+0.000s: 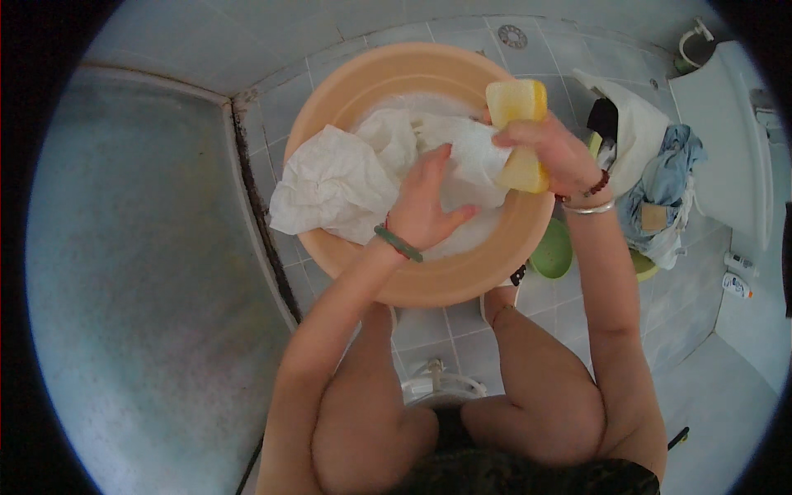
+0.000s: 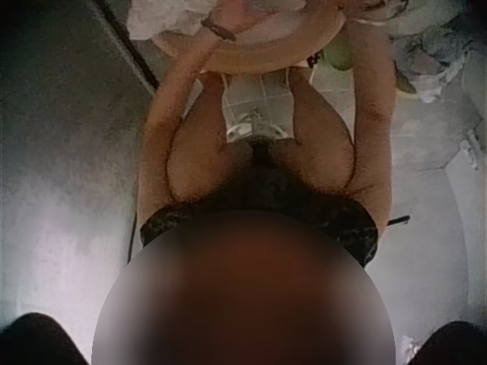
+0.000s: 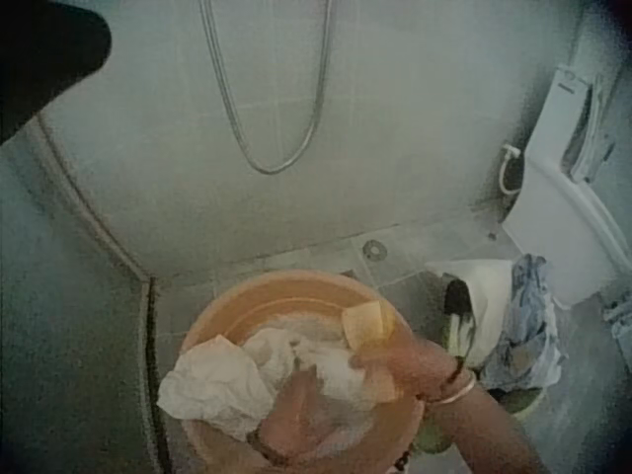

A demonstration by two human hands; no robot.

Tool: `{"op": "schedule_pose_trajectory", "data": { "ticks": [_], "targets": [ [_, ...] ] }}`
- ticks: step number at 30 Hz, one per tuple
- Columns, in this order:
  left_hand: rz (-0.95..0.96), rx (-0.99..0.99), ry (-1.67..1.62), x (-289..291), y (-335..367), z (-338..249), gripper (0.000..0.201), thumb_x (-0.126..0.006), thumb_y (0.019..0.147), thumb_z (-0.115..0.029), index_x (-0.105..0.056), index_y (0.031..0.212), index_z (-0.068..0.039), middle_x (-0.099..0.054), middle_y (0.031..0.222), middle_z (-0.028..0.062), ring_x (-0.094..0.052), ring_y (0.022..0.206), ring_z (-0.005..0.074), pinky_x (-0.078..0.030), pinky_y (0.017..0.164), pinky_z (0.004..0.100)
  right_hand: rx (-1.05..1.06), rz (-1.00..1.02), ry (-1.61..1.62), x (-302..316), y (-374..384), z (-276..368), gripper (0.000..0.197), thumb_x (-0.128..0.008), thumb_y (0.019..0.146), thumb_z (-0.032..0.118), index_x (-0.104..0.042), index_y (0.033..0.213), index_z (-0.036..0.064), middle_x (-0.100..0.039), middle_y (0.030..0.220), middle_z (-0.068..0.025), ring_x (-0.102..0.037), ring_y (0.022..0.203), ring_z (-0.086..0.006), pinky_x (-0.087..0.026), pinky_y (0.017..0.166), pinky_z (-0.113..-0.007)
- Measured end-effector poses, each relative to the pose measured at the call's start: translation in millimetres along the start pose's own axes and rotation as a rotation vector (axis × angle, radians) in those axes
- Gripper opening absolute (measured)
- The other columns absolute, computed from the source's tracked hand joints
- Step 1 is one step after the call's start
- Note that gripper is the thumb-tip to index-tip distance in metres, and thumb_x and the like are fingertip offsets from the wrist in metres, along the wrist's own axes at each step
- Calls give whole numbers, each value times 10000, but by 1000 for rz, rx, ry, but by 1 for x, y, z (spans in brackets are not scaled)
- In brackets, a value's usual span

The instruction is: The person hand-washes laundry by wringing and scrubbing white clothes in a washbasin of soapy water, applying a bar of soap onto the fabric, and lathering it by hand.

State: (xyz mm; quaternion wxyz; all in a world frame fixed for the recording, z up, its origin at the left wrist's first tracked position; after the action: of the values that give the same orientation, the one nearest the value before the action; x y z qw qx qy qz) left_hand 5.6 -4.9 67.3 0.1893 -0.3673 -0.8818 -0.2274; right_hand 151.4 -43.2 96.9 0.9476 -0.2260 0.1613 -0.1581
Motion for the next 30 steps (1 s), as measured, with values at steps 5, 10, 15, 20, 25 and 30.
{"op": "schedule_pose_trajectory", "data": {
  "ticks": [5,10,15,20,25,30],
  "targets": [
    [107,352,-417,1,10,39,388,-582,828,-104,-439,1176,-7,-585,1034,116,-568,962,260,-452,834,353,17,67,256,-10,15,7,204,-633,797,143,-564,969,57,-560,825,-3,-532,707,-105,-450,618,-248],
    [-95,647,-1194,10,-4,69,293,-474,912,-88,-439,1194,-19,-568,1110,85,-562,1005,218,-464,849,347,161,-32,-139,30,31,-20,195,-608,857,242,-570,931,66,-593,839,-26,-546,669,-100,-473,628,-260],
    [-101,660,-1615,10,-12,65,287,-401,939,-81,-431,1221,-39,-508,1214,111,-498,1136,243,-411,978,402,-5,-22,-58,20,16,-81,192,-652,811,181,-566,914,44,-588,798,-22,-551,707,-105,-457,639,-264],
    [-118,717,-1512,-14,-27,73,271,-467,912,-83,-459,1179,-36,-533,1163,103,-521,1086,217,-428,937,379,92,29,50,-7,0,-67,221,-670,784,144,-561,956,60,-572,872,4,-539,793,-89,-444,698,-262],
    [14,840,-930,-14,-40,84,312,-605,849,-150,-493,1111,-23,-562,1010,76,-541,978,159,-475,803,314,84,79,115,-16,-2,-62,307,-712,720,99,-548,979,71,-547,886,19,-518,810,-83,-433,701,-251],
    [-186,850,-700,20,-35,32,635,-641,817,-111,-290,1344,-56,-429,1239,138,-490,1054,164,-450,876,323,272,43,-64,-33,-15,-42,281,-689,734,98,-548,974,61,-545,878,16,-521,805,-92,-433,702,-256]
  ]
}}
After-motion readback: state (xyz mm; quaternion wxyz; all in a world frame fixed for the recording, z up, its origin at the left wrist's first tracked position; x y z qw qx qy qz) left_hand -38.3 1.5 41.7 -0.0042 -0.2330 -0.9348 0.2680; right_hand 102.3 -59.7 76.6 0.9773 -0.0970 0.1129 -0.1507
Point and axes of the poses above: each hand's wrist, its own y-axis towards the middle knuckle, its own x-axis out of the back of the hand, z = x × y, the point moved 8 cm from there along y, towards the middle knuckle
